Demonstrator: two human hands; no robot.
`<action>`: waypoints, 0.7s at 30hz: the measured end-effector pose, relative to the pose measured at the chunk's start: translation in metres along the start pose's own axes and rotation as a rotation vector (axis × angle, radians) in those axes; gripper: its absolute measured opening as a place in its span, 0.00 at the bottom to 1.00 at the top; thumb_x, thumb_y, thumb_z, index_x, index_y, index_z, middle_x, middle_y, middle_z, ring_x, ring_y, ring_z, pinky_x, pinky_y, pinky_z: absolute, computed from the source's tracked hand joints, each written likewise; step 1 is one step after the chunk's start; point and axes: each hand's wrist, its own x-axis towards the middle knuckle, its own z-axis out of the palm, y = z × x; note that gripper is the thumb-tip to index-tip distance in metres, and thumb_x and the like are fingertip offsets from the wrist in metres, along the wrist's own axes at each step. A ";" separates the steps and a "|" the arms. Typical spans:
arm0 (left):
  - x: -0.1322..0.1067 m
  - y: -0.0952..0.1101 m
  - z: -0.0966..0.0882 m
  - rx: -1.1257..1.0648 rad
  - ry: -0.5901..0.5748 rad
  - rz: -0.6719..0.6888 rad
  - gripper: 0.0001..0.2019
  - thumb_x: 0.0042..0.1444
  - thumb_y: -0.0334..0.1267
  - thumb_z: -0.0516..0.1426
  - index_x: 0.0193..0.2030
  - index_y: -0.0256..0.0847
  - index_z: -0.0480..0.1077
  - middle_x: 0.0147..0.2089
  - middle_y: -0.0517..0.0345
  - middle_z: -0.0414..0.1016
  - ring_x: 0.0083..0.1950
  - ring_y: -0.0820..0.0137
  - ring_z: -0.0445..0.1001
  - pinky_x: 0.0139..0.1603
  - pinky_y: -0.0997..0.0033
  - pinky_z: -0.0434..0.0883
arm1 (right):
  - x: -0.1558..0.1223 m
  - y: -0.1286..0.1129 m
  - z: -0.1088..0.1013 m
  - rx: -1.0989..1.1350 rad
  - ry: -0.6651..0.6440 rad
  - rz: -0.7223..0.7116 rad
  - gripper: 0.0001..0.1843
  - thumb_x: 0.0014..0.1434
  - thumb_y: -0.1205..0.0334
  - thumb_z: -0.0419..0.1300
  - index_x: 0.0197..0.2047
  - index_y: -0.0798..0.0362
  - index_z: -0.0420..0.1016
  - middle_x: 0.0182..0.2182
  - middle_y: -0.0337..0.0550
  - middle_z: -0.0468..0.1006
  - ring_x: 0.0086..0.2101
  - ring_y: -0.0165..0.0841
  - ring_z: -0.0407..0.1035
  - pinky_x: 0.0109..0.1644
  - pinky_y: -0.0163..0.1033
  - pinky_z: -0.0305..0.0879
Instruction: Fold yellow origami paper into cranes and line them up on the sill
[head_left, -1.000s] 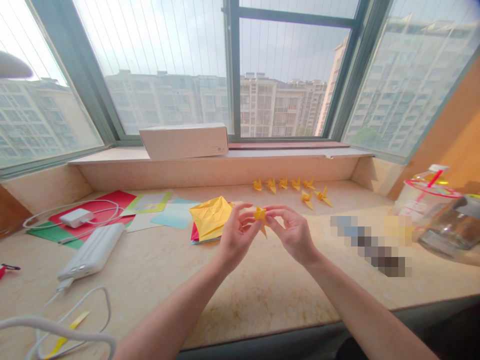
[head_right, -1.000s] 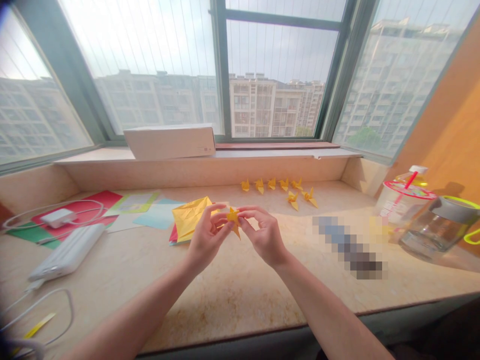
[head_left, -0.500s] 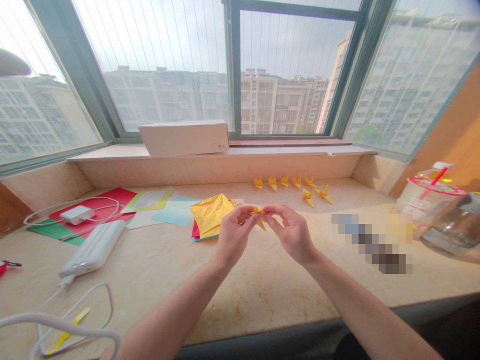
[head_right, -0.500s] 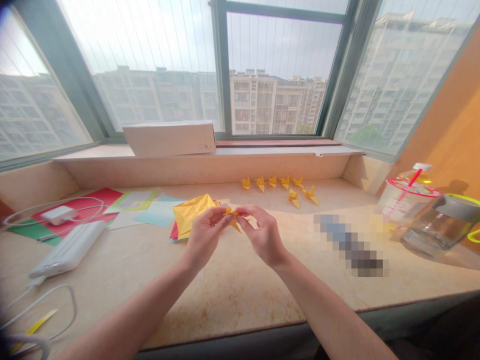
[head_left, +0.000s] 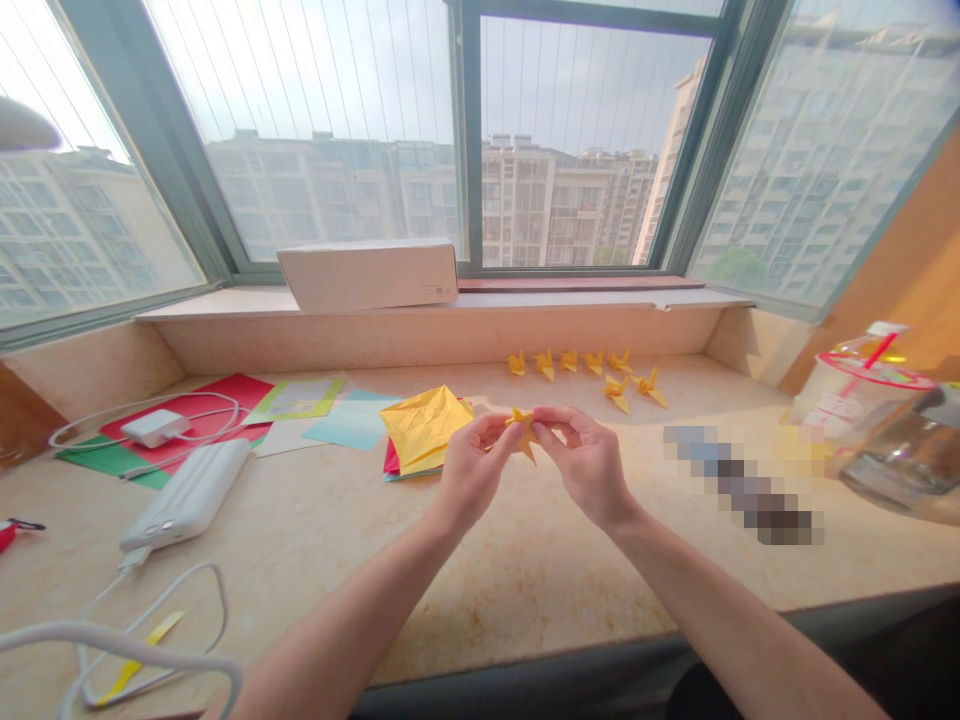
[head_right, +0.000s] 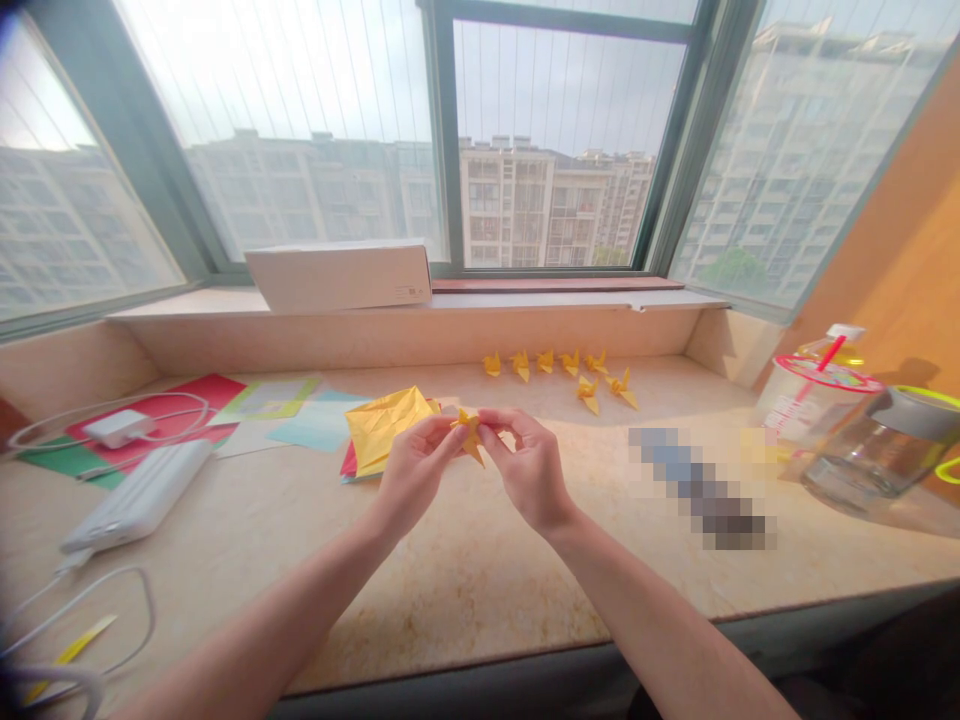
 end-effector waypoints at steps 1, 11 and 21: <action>0.000 -0.001 -0.001 0.018 -0.001 0.003 0.13 0.54 0.44 0.64 0.38 0.35 0.76 0.38 0.52 0.81 0.39 0.67 0.79 0.42 0.68 0.76 | 0.000 0.000 0.000 0.011 -0.003 0.016 0.10 0.56 0.57 0.65 0.41 0.52 0.80 0.37 0.45 0.81 0.41 0.37 0.75 0.50 0.46 0.72; 0.003 0.002 -0.005 0.133 -0.028 0.016 0.13 0.50 0.45 0.66 0.30 0.36 0.75 0.26 0.58 0.76 0.26 0.74 0.72 0.29 0.76 0.70 | 0.006 0.003 -0.005 0.126 -0.092 0.262 0.22 0.49 0.53 0.71 0.46 0.52 0.79 0.36 0.44 0.81 0.35 0.34 0.75 0.40 0.41 0.72; 0.001 0.001 -0.007 0.100 -0.127 0.023 0.21 0.60 0.41 0.57 0.59 0.39 0.64 0.28 0.60 0.76 0.29 0.73 0.75 0.35 0.72 0.73 | 0.012 -0.002 -0.005 0.294 -0.036 0.406 0.18 0.44 0.55 0.73 0.37 0.52 0.77 0.29 0.39 0.81 0.29 0.31 0.73 0.33 0.36 0.67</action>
